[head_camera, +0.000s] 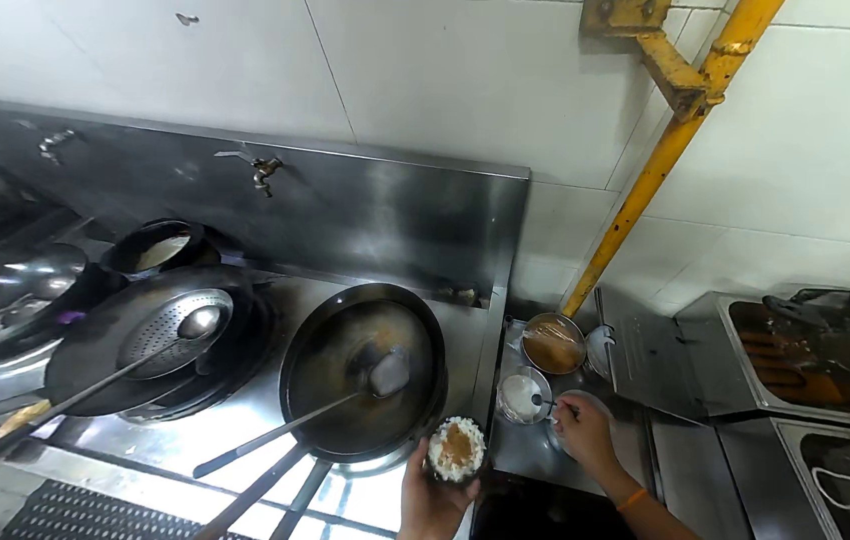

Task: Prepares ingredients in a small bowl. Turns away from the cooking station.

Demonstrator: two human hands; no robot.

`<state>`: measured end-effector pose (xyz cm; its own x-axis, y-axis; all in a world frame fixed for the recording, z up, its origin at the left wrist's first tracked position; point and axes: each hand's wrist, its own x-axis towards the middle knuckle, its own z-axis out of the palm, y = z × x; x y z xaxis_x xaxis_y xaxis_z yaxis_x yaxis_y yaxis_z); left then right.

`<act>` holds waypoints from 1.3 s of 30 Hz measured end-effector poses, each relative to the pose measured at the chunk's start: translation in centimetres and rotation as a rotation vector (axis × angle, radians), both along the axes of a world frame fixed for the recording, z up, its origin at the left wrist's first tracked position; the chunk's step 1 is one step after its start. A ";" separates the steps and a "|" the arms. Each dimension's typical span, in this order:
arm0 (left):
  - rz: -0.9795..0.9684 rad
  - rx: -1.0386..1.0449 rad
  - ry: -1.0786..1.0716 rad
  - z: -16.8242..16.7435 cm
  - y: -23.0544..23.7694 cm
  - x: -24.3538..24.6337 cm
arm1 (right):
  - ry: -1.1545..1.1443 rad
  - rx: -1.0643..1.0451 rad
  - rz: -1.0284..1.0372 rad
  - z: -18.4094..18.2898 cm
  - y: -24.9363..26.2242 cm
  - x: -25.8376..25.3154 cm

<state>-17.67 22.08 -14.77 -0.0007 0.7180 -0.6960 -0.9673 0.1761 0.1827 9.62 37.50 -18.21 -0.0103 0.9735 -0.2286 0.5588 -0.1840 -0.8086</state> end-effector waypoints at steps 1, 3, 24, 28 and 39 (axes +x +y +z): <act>-0.001 -0.002 0.008 0.1 -0.2 0.0 | -0.036 -0.021 0.020 -0.4 0.4 -0.3; -0.007 0.007 0.004 0.1 -0.5 0.1 | -0.099 -0.061 0.048 -0.9 1.2 -0.6; -0.069 0.031 0.030 0.3 0.4 1.4 | -0.063 -0.151 0.076 -2.0 2.2 -0.6; -0.070 0.060 -0.005 -0.2 0.4 1.3 | 0.002 -0.183 0.040 -1.9 2.1 -0.4; -0.100 0.036 0.012 -0.4 1.5 1.5 | 0.384 -0.176 -0.263 3.0 0.3 1.5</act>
<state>-16.13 23.54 -15.21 0.0643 0.7396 -0.6699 -0.9428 0.2651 0.2022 11.15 37.75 -15.24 0.1146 0.9016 -0.4172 0.1427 -0.4305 -0.8912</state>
